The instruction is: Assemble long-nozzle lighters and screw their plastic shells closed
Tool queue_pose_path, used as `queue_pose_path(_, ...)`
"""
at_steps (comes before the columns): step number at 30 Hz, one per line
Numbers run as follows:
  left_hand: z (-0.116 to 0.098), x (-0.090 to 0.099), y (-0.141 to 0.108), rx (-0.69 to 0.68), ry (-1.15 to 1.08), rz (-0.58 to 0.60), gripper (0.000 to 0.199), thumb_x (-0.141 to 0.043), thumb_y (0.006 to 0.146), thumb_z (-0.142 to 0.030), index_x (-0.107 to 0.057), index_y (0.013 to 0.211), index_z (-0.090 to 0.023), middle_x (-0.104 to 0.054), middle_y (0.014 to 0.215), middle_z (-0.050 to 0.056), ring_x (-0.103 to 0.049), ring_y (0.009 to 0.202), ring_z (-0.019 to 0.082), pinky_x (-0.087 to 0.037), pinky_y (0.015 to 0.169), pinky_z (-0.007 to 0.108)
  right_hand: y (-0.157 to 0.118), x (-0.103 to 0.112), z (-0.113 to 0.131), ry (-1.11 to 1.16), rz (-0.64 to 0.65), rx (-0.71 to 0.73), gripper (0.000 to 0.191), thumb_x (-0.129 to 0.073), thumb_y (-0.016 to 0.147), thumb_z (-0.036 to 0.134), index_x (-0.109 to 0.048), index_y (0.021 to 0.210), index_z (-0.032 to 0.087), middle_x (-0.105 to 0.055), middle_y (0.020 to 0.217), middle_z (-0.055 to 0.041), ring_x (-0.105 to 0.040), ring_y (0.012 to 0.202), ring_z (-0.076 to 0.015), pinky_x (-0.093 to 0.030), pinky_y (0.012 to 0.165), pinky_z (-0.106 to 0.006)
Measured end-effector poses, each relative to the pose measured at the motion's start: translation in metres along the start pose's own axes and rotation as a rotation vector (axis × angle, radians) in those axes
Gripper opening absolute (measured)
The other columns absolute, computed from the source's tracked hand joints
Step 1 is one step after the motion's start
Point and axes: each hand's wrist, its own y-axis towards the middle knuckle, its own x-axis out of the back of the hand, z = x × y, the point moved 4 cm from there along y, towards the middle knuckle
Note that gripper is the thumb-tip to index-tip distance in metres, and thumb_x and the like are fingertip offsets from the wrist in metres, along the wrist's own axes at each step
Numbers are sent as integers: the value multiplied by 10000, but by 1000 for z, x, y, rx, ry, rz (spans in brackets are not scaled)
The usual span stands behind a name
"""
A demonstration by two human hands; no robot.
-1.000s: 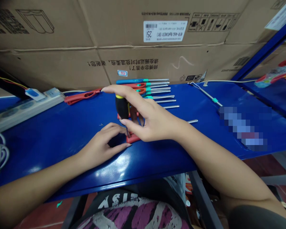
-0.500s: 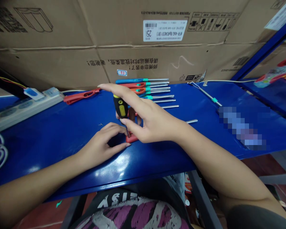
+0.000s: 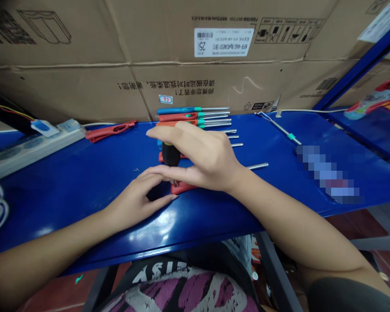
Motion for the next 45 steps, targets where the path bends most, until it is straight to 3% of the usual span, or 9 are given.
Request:
queue_pose_path(5, -1, 1, -1, 5, -9, 11, 193, -668, 945, -275, -616, 1122, -217, -693, 1136, 56, -603, 1103, 247, -481, 979, 422, 2, -2, 1, 96, 71, -56, 453, -458, 1033, 355, -473, 1476, 263, -651, 1353, -54, -652, 1204, -232, -567, 1018, -428)
queue_pose_path(9, -2, 0, -2, -19, -3, 3, 208, -676, 935, -237, -593, 1124, -209, -686, 1143, 47, -588, 1129, 232, -463, 1009, 406, 3, 4, 2, 37, -38, 18, 428, -633, 954, 416, -605, 1345, 245, -718, 1229, -52, -690, 1127, -236, -576, 997, -388)
queue_pose_path(14, -1, 0, -1, -11, -16, 2, 182, -669, 942, -250, -597, 1103, -208, -686, 1119, 45, -600, 1096, 225, -478, 982, 392, 3, 2, -2, 89, 43, -72, 418, -420, 1046, 353, -532, 1435, 250, -700, 1254, -47, -700, 1065, -198, -605, 921, -384)
queue_pose_path(18, -2, 1, -1, -24, -7, -3, 194, -675, 939, -242, -590, 1111, -210, -685, 1127, 44, -601, 1111, 224, -469, 996, 387, 3, 6, 0, 8, -39, -25, 373, -613, 962, 433, -657, 1274, 235, -742, 1111, -56, -710, 993, -218, -614, 864, -369)
queue_pose_path(23, -3, 0, 0, -15, -19, 6, 182, -673, 946, -245, -588, 1102, -204, -684, 1121, 47, -599, 1093, 219, -472, 985, 384, 5, 8, 1, 24, 0, -39, 373, -433, 1049, 337, -600, 1361, 218, -721, 1191, -62, -695, 1073, -201, -602, 904, -372)
queue_pose_path(28, -2, 0, 0, -20, -23, 5, 184, -672, 948, -248, -592, 1109, -208, -683, 1123, 43, -598, 1106, 220, -470, 994, 392, 5, 11, 2, -59, -34, 12, 361, -558, 1000, 414, -671, 1241, 170, -751, 1089, -75, -713, 1030, -209, -598, 918, -370)
queue_pose_path(32, -2, 0, 1, -19, -24, 2, 188, -675, 947, -256, -587, 1106, -203, -681, 1117, 45, -599, 1079, 214, -477, 971, 381, 5, 8, 1, -10, 29, -32, 421, -352, 1075, 340, -558, 1406, 180, -717, 1218, -59, -710, 1031, -168, -603, 919, -361)
queue_pose_path(37, -2, -1, 0, -28, -21, 1, 195, -674, 948, -247, -585, 1117, -205, -675, 1133, 43, -593, 1112, 213, -463, 1000, 381, 5, 11, 4, -55, -70, -2, 338, -570, 998, 371, -671, 1251, 171, -741, 1127, -71, -709, 1008, -187, -614, 871, -337)
queue_pose_path(45, -3, -1, 0, -35, -1, -1, 197, -673, 948, -248, -584, 1118, -208, -678, 1135, 41, -593, 1112, 216, -460, 995, 375, 5, 7, 0, 0, 1, 8, 397, -558, 1006, 409, -613, 1349, 217, -707, 1141, -70, -696, 1004, -199, -627, 837, -366)
